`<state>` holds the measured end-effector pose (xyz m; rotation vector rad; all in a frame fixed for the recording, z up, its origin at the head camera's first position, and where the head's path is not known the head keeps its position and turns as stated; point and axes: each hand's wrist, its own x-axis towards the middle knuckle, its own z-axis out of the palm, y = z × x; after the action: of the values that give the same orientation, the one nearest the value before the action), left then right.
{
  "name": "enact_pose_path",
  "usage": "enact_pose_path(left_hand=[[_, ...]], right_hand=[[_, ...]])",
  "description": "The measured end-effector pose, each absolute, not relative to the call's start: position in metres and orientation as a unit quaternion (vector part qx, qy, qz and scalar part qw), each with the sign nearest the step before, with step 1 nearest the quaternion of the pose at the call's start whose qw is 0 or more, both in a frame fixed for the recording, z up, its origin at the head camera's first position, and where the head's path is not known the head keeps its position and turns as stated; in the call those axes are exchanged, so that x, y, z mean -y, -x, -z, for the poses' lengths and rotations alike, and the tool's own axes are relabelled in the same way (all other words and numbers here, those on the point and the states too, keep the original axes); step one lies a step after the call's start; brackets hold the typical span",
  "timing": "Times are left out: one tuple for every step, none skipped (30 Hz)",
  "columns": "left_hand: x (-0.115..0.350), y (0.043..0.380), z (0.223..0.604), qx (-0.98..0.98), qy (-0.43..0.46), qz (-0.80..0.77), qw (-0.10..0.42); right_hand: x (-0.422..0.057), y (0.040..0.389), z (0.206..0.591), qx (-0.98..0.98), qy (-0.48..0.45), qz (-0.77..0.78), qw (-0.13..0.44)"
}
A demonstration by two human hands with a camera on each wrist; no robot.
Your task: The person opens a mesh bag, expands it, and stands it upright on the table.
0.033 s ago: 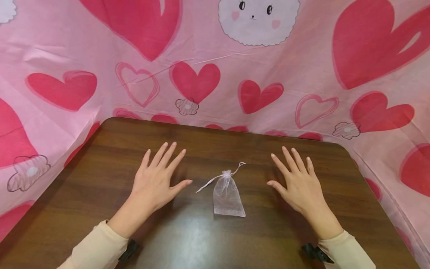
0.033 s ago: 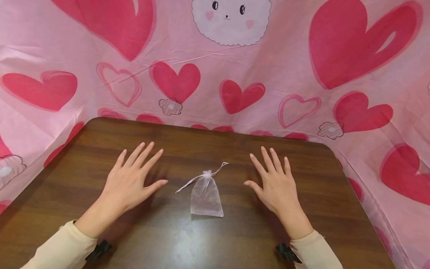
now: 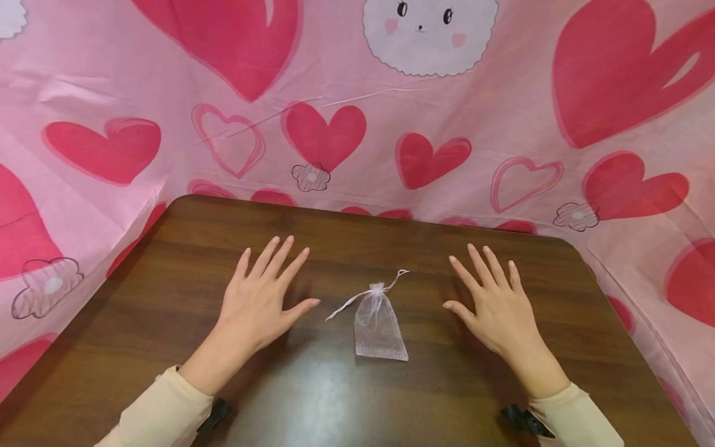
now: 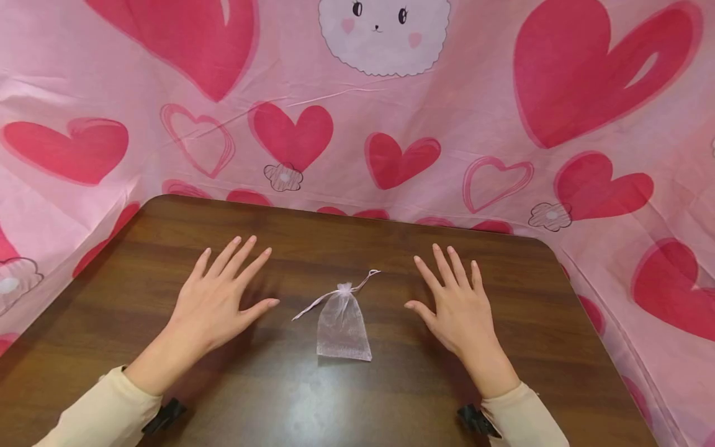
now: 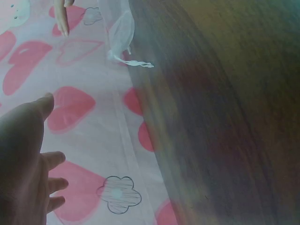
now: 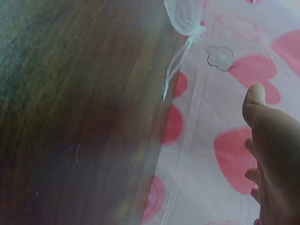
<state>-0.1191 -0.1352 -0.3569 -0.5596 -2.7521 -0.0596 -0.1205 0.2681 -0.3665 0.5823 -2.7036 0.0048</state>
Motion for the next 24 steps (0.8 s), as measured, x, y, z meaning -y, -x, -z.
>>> enact_pose_path(left_hand=[[0.1351, 0.1191, 0.3564, 0.966, 0.197, 0.021, 0.165], [0.1349, 0.1191, 0.3559, 0.966, 0.197, 0.020, 0.165], [0.1348, 0.1191, 0.3554, 0.966, 0.197, 0.020, 0.163], [0.1346, 0.1191, 0.3547, 0.967, 0.198, 0.018, 0.160], [0.1342, 0.1192, 0.3539, 0.967, 0.198, 0.018, 0.158], [0.1339, 0.1192, 0.3531, 0.968, 0.199, 0.017, 0.155], [0.1335, 0.1191, 0.3524, 0.968, 0.199, 0.017, 0.151], [0.1333, 0.1190, 0.3518, 0.969, 0.199, 0.017, 0.148], [0.1331, 0.1189, 0.3511, 0.969, 0.198, 0.016, 0.144], [0.1328, 0.1187, 0.3505, 0.970, 0.199, 0.016, 0.142], [0.1325, 0.1185, 0.3500, 0.970, 0.199, 0.016, 0.140], [0.1324, 0.1184, 0.3495, 0.970, 0.199, 0.016, 0.139], [0.1322, 0.1182, 0.3491, 0.970, 0.200, 0.016, 0.139], [0.1321, 0.1180, 0.3490, 0.970, 0.200, 0.015, 0.140], [0.1319, 0.1178, 0.3488, 0.969, 0.201, 0.017, 0.142], [0.1317, 0.1176, 0.3487, 0.969, 0.201, 0.019, 0.143], [0.1313, 0.1174, 0.3488, 0.968, 0.203, 0.023, 0.145], [0.1309, 0.1173, 0.3491, 0.968, 0.204, 0.026, 0.146], [0.1303, 0.1172, 0.3494, 0.967, 0.206, 0.030, 0.148], [0.1297, 0.1172, 0.3497, 0.966, 0.208, 0.033, 0.149], [0.1289, 0.1173, 0.3500, 0.966, 0.209, 0.036, 0.149], [0.1282, 0.1174, 0.3503, 0.965, 0.211, 0.038, 0.149], [0.1275, 0.1177, 0.3505, 0.965, 0.212, 0.038, 0.149], [0.1269, 0.1180, 0.3508, 0.965, 0.213, 0.038, 0.149]], right_hand=[[-0.2679, 0.1204, 0.3665, 0.960, -0.207, -0.001, 0.187], [-0.2677, 0.1203, 0.3665, 0.960, -0.208, -0.001, 0.188], [-0.2676, 0.1202, 0.3664, 0.960, -0.208, -0.001, 0.189], [-0.2673, 0.1200, 0.3665, 0.960, -0.208, 0.000, 0.189], [-0.2671, 0.1198, 0.3665, 0.959, -0.209, 0.001, 0.190], [-0.2670, 0.1196, 0.3665, 0.959, -0.209, 0.001, 0.190], [-0.2670, 0.1194, 0.3665, 0.959, -0.209, 0.001, 0.191], [-0.2670, 0.1192, 0.3666, 0.959, -0.209, 0.001, 0.191], [-0.2670, 0.1190, 0.3666, 0.959, -0.209, 0.002, 0.191], [-0.2672, 0.1185, 0.3666, 0.959, -0.209, 0.001, 0.191], [-0.2673, 0.1180, 0.3667, 0.959, -0.209, 0.001, 0.191], [-0.2674, 0.1176, 0.3669, 0.959, -0.209, 0.001, 0.191], [-0.2676, 0.1172, 0.3670, 0.959, -0.209, 0.000, 0.191], [-0.2678, 0.1168, 0.3671, 0.959, -0.209, 0.000, 0.191], [-0.2679, 0.1166, 0.3673, 0.959, -0.208, 0.000, 0.192], [-0.2681, 0.1164, 0.3675, 0.959, -0.208, -0.001, 0.192], [-0.2682, 0.1163, 0.3677, 0.959, -0.209, -0.001, 0.192], [-0.2682, 0.1163, 0.3679, 0.959, -0.209, -0.001, 0.192], [-0.2682, 0.1164, 0.3681, 0.959, -0.209, -0.001, 0.191], [-0.2681, 0.1164, 0.3683, 0.959, -0.210, -0.001, 0.191], [-0.2679, 0.1165, 0.3685, 0.959, -0.210, -0.002, 0.190], [-0.2675, 0.1166, 0.3685, 0.959, -0.211, -0.001, 0.189], [-0.2671, 0.1168, 0.3685, 0.959, -0.211, -0.001, 0.187], [-0.2665, 0.1170, 0.3684, 0.959, -0.212, -0.001, 0.187]])
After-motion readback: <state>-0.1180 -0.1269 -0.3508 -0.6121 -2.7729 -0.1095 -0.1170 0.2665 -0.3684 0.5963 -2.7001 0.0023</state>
